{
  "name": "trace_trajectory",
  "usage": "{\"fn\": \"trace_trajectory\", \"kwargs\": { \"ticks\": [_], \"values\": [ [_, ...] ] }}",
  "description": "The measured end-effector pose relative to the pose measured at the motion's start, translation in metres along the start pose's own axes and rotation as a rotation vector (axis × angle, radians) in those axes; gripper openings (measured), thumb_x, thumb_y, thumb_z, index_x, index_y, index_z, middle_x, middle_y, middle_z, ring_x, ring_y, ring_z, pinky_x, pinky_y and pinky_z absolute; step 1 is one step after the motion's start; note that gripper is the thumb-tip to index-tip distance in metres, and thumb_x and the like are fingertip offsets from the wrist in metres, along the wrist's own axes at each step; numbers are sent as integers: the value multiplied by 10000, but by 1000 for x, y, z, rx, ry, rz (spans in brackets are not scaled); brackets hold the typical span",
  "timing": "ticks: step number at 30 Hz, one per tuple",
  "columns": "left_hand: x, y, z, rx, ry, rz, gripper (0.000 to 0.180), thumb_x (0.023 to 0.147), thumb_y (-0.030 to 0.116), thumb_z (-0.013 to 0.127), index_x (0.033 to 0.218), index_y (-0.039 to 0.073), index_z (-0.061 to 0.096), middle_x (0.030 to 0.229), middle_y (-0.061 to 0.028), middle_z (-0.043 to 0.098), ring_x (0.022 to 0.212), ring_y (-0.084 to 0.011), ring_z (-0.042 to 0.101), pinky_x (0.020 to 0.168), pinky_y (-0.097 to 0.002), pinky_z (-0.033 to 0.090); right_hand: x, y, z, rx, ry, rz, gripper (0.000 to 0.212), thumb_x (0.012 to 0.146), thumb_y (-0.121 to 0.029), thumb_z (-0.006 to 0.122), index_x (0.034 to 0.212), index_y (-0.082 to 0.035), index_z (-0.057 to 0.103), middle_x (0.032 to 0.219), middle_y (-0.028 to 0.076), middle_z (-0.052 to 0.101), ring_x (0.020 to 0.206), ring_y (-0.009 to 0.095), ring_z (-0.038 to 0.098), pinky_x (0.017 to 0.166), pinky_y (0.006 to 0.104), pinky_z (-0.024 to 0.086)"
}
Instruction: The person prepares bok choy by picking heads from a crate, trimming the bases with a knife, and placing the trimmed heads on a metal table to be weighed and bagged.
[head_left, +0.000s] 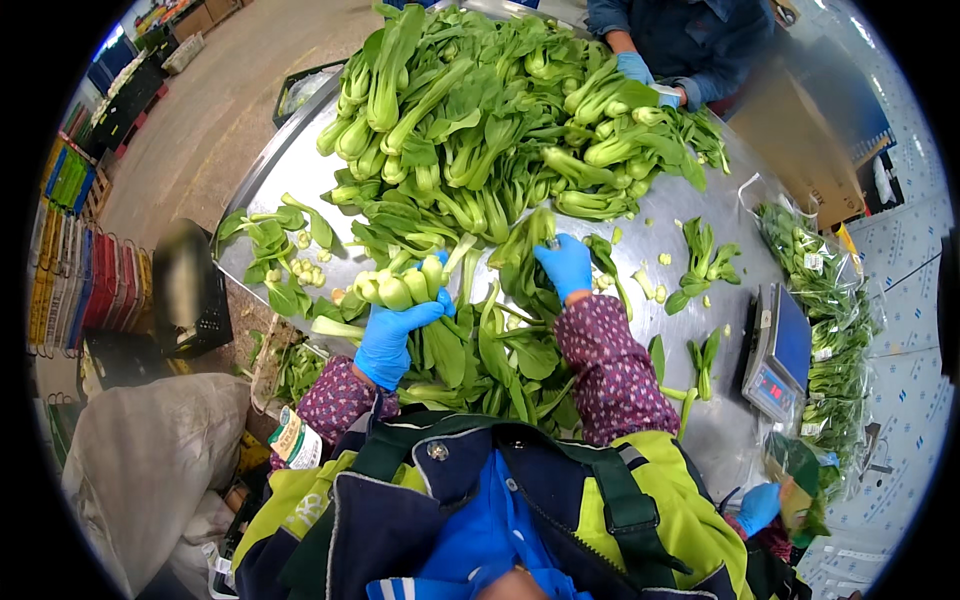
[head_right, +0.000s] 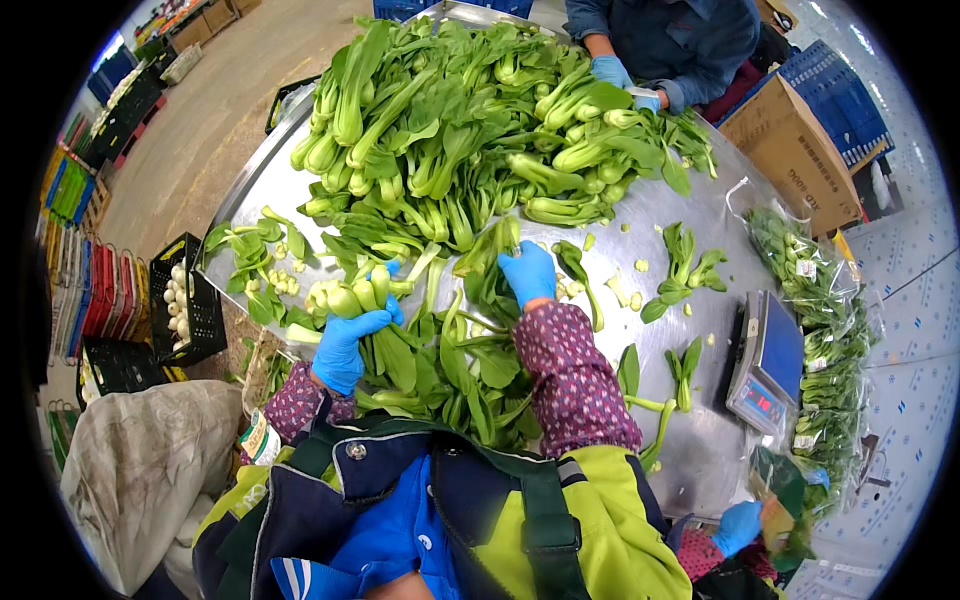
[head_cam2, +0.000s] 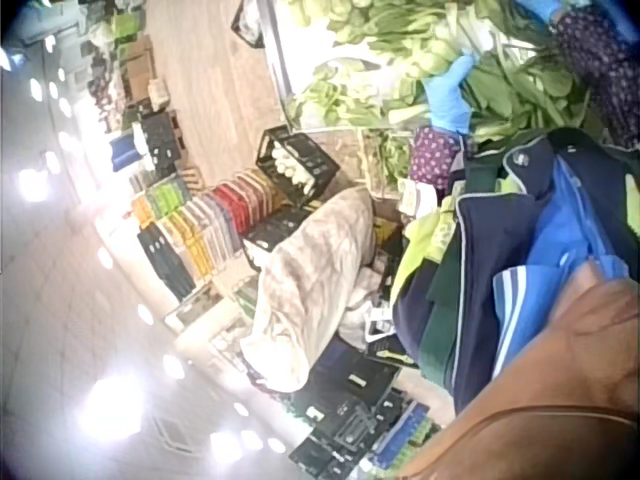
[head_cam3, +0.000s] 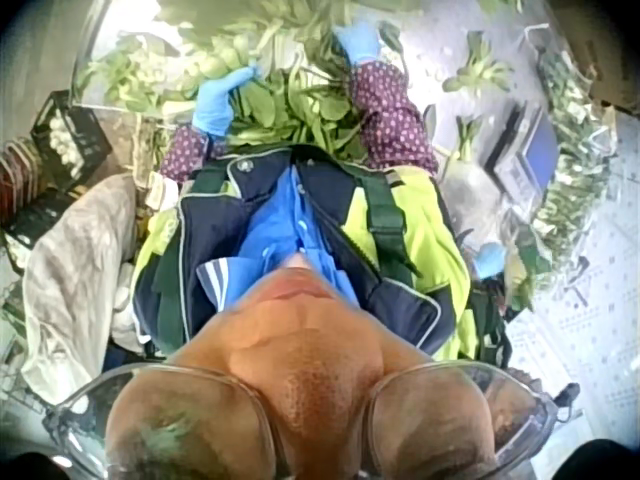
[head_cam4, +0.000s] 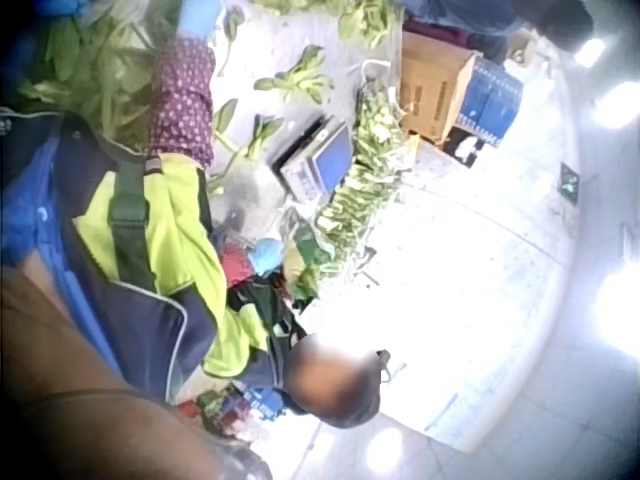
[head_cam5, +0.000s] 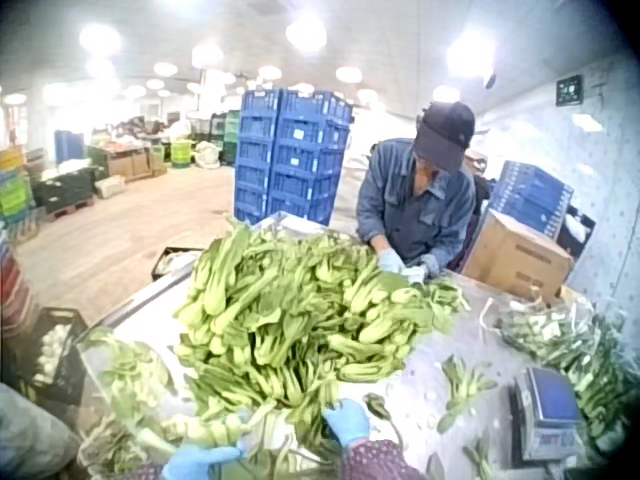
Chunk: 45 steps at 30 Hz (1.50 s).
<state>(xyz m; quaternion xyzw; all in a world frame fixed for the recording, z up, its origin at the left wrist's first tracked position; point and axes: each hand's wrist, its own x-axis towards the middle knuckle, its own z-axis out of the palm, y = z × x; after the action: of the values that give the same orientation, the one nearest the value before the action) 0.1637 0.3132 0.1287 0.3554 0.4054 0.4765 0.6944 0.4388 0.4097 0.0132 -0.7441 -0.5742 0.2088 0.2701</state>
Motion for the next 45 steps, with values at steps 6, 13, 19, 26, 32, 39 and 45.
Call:
{"fn": "trace_trajectory", "kwargs": {
  "ticks": [6,13,19,26,32,39,45],
  "values": [
    [14,-2,2,-37,-35,19,466,770,16,590,1228,-37,525,1080,-123,635,1013,-222,611,888,-322,476,-83,-62,-53,730,36,-24,208,769,-153,717,901,-13,637,666,-28,555,598,42,450,542,226,398],
    [4,-11,20,-149,-276,-7,496,719,-8,672,1198,-10,543,1167,-86,597,1067,-216,578,942,-314,457,-148,-83,-56,934,-194,-152,228,825,-94,692,1030,-7,641,817,-23,625,680,41,538,604,195,446],
    [1,4,23,474,-407,495,377,676,44,694,1049,57,644,1135,-109,593,1067,-230,570,952,-365,428,-140,-78,-96,606,74,-247,297,844,-74,641,1130,-19,583,904,47,653,706,84,599,620,225,477],
    [-22,17,40,481,-441,566,628,696,161,768,1245,-20,521,1238,-175,560,1160,-269,523,1002,-387,389,-149,-111,-129,-72,-38,-672,375,722,-58,636,1087,-112,572,871,102,602,712,300,618,606,369,497],
    [-24,16,35,509,-518,672,359,678,-6,702,1033,6,648,1205,-180,549,1015,-258,607,867,-330,490,-149,-103,-120,-74,-66,-667,358,724,-58,622,1072,-125,576,863,116,601,736,311,616,621,384,493],
    [-24,20,29,653,-524,752,355,626,128,741,961,28,681,1221,-232,539,1119,-365,542,952,-405,420,-115,-47,-107,106,-254,-115,130,784,-74,617,904,-75,665,731,95,650,663,193,619,613,305,489],
    [-20,15,45,594,-483,769,395,629,115,764,1013,89,675,1323,-198,480,1136,-322,538,978,-377,407,-150,-105,-113,855,-359,-190,347,808,-131,694,1118,-22,582,932,19,636,627,15,523,497,190,437]
  ]
}}
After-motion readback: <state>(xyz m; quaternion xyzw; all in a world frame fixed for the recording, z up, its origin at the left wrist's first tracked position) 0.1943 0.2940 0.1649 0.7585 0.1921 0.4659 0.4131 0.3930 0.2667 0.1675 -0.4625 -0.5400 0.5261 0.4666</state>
